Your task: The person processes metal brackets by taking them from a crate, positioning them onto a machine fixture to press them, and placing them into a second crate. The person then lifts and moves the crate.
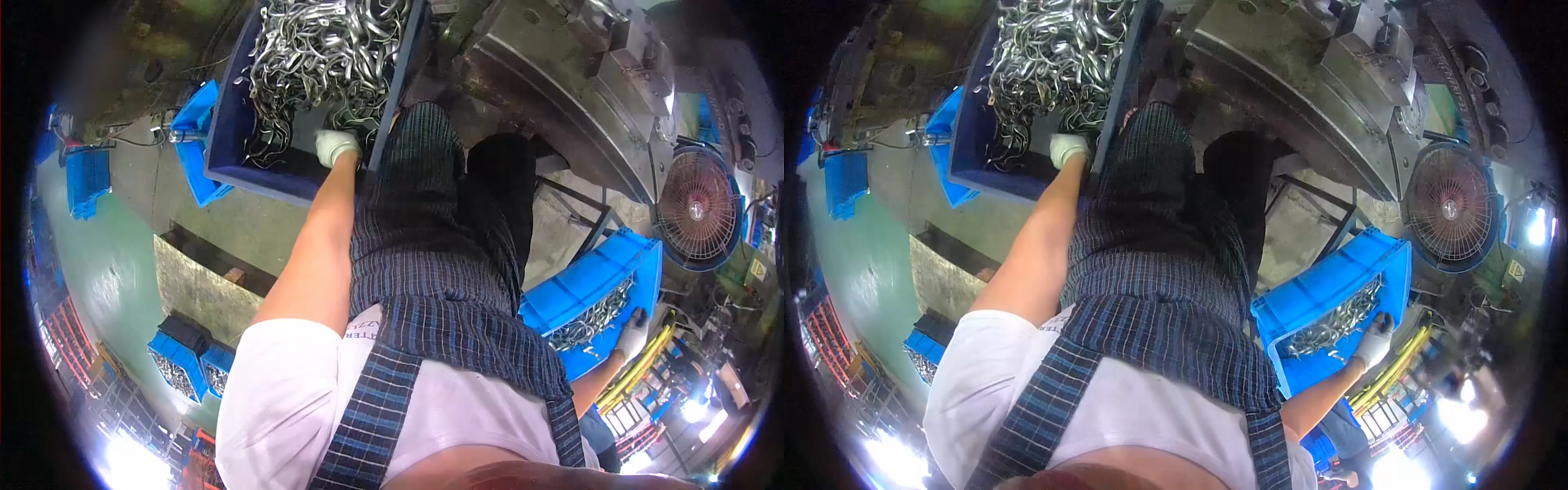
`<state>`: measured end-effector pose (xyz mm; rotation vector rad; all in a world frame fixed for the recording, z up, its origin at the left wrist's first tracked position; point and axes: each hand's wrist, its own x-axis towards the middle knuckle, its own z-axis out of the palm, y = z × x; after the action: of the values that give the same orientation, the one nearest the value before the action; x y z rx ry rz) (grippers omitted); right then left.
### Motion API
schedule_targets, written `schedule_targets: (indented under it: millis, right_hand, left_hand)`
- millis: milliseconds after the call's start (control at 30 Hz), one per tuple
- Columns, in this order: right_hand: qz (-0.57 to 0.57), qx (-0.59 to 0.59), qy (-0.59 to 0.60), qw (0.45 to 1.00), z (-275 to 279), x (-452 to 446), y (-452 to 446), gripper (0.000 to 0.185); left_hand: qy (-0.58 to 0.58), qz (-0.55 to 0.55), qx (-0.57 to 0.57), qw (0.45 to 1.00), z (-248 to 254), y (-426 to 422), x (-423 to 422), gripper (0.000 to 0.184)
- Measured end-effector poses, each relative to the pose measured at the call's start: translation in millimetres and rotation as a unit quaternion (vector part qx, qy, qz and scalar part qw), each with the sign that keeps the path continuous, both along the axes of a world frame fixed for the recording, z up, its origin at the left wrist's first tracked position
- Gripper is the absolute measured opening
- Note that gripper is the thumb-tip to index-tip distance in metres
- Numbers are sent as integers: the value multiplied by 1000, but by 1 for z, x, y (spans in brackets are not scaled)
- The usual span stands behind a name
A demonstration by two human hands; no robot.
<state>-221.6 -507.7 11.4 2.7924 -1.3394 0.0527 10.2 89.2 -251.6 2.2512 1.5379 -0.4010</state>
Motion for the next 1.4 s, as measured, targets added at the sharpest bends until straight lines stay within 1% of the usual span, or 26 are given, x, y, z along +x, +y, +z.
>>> schedule_targets:
  millis: [67,167,233,267,367,433,467,567,600,633,667,700,767,800,900,933,967,1033,1100,1167,1200,1233,1300,1333,1367,1400]
  right_hand:
    - [-20,66,-65,995,10,17,17,39]
    - [11,101,-120,987,12,41,31,37]
    - [81,95,-134,983,1,51,21,36]
    - [99,132,-176,970,-1,61,33,36]
    - [137,167,-171,961,-2,87,52,36]
    - [149,221,-178,947,3,102,72,31]
    - [156,247,-186,938,6,114,85,29]
    - [304,219,-224,900,15,146,156,27]
    - [279,311,-237,877,7,155,178,26]
    - [252,399,-249,846,-1,165,200,26]
    - [323,441,-238,803,-16,176,222,27]
    - [349,453,-182,800,-31,186,247,27]
    - [375,563,-111,728,-33,195,327,30]
    - [481,515,-110,701,-28,197,359,29]
    - [560,531,-96,629,-26,206,422,30]
    - [601,487,-87,627,-44,207,435,36]
    - [555,566,-15,610,-35,207,448,34]
    - [544,616,26,570,-41,206,464,35]
    - [566,568,80,592,-31,208,466,36]
    - [559,637,-1,531,-61,207,462,34]
    - [558,623,50,547,-69,211,459,33]
    - [549,608,97,566,-74,214,451,32]
    - [603,476,97,633,-49,213,430,28]
    - [551,545,36,631,-68,212,415,28]
    - [500,607,-30,617,-86,210,399,27]
    - [468,567,21,678,-35,210,374,28]
  left_hand:
    - [-40,17,15,999,3,3,-3,36]
    - [5,-69,-65,995,-55,46,5,32]
    - [-89,0,-288,953,-76,68,2,27]
    - [-169,17,-377,910,-103,82,-3,25]
    - [-238,124,-559,785,-184,112,-13,14]
    - [-229,437,-685,536,-96,81,4,11]
    - [-309,368,-591,647,8,48,-6,9]
    - [-276,123,-548,780,37,61,-18,11]
    - [-321,7,-470,823,75,47,-23,12]
    - [-365,9,-476,800,94,42,-27,13]
    - [-400,-30,-462,791,107,40,-31,13]
    - [-433,-70,-447,780,118,38,-35,14]
    - [-446,-111,-423,780,146,33,-43,14]
    - [-453,-133,-411,780,156,33,-46,14]
    - [-477,-107,-418,766,173,33,-56,14]
    - [-459,-107,-412,780,179,35,-58,16]
    - [-455,-57,-459,761,181,35,-61,17]
    - [-444,40,-549,707,185,32,-61,20]
    - [-444,64,-577,682,193,30,-62,24]
    - [-420,39,-590,689,196,29,-64,25]
    - [-413,20,-578,704,200,23,-63,26]
    - [-379,-28,-531,758,201,22,-62,24]
    - [-326,-173,-415,832,206,19,-63,22]
    - [-295,-162,-436,835,216,15,-61,20]
    - [-342,-111,-482,799,211,17,-63,19]
    - [-314,-131,-458,822,212,25,-64,19]
